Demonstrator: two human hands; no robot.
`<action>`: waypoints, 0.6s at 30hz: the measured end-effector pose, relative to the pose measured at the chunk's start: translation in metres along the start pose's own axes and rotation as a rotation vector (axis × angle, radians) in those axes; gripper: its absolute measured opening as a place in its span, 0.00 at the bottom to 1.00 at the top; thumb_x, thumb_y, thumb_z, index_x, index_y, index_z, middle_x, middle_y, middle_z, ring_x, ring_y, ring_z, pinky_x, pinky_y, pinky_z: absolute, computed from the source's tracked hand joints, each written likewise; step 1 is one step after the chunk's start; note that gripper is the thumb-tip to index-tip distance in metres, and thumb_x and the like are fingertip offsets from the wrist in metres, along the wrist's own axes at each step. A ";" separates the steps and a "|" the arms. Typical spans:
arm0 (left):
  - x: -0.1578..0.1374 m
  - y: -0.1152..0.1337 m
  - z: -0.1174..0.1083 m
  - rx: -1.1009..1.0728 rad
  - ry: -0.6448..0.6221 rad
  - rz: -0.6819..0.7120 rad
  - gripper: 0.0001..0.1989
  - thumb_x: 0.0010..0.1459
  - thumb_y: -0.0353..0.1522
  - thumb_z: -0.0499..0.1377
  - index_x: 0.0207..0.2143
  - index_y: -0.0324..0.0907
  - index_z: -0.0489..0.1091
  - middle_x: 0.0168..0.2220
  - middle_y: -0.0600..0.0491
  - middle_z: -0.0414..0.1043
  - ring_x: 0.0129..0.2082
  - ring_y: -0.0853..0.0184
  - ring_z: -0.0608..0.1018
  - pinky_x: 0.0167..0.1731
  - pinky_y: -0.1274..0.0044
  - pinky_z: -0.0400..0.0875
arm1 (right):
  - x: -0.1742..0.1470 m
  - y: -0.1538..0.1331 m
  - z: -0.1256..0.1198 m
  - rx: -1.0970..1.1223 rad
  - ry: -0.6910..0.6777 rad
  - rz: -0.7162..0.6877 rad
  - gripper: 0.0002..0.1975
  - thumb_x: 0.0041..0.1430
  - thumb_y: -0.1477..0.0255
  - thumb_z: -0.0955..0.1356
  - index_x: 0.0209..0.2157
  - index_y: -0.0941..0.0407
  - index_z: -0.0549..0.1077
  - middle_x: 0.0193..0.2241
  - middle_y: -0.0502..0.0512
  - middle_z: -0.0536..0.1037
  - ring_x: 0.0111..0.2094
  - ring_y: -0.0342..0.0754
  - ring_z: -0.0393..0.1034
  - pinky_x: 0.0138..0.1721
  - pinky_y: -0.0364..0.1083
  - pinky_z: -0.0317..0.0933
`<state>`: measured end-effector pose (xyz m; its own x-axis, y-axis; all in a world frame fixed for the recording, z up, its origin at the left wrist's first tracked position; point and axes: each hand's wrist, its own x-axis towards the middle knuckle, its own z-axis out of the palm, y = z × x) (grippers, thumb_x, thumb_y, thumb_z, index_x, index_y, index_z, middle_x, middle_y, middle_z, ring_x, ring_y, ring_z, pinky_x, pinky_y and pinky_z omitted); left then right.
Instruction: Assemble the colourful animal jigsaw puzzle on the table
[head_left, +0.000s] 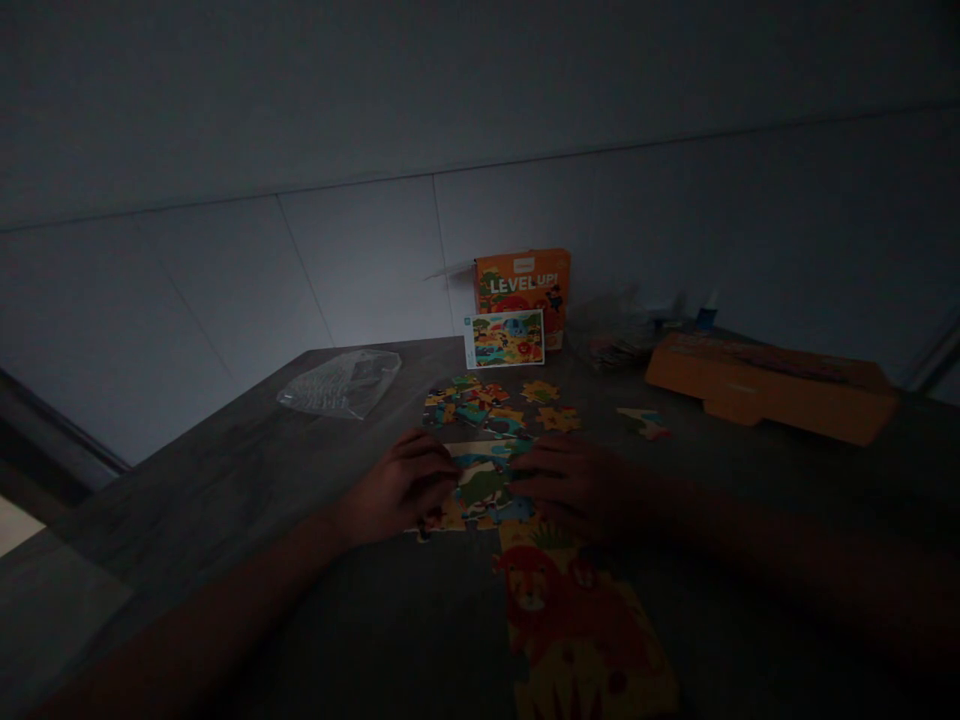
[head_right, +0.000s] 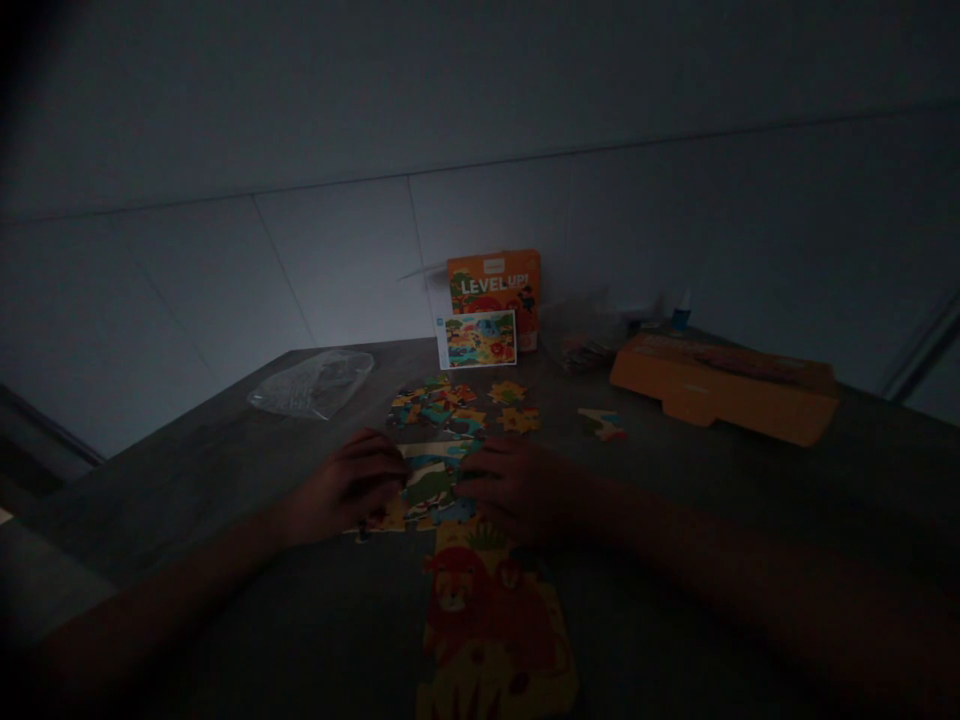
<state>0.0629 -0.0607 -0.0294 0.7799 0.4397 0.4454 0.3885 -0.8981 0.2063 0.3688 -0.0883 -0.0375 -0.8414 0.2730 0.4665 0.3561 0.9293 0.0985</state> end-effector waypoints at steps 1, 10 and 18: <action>0.000 0.001 -0.001 -0.019 -0.019 -0.003 0.09 0.69 0.34 0.57 0.45 0.41 0.76 0.42 0.47 0.76 0.45 0.60 0.75 0.48 0.66 0.70 | 0.000 0.000 0.000 0.002 0.000 -0.002 0.14 0.70 0.74 0.61 0.49 0.60 0.76 0.48 0.63 0.77 0.46 0.54 0.70 0.48 0.55 0.68; 0.003 0.022 0.005 -0.009 -0.067 -0.023 0.19 0.59 0.39 0.67 0.51 0.43 0.73 0.52 0.45 0.72 0.54 0.55 0.72 0.54 0.62 0.69 | 0.000 0.000 -0.001 0.004 -0.031 0.004 0.12 0.68 0.76 0.62 0.45 0.60 0.77 0.43 0.63 0.78 0.45 0.53 0.69 0.47 0.53 0.66; 0.003 0.020 0.008 -0.105 0.010 -0.158 0.14 0.55 0.30 0.65 0.44 0.41 0.73 0.45 0.47 0.76 0.47 0.58 0.76 0.48 0.67 0.73 | -0.001 0.001 0.000 0.015 -0.012 -0.027 0.13 0.69 0.75 0.61 0.44 0.60 0.77 0.43 0.62 0.78 0.43 0.54 0.69 0.45 0.54 0.66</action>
<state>0.0769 -0.0773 -0.0311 0.7081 0.5754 0.4093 0.4516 -0.8146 0.3641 0.3701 -0.0873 -0.0377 -0.8555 0.2504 0.4533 0.3270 0.9399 0.0981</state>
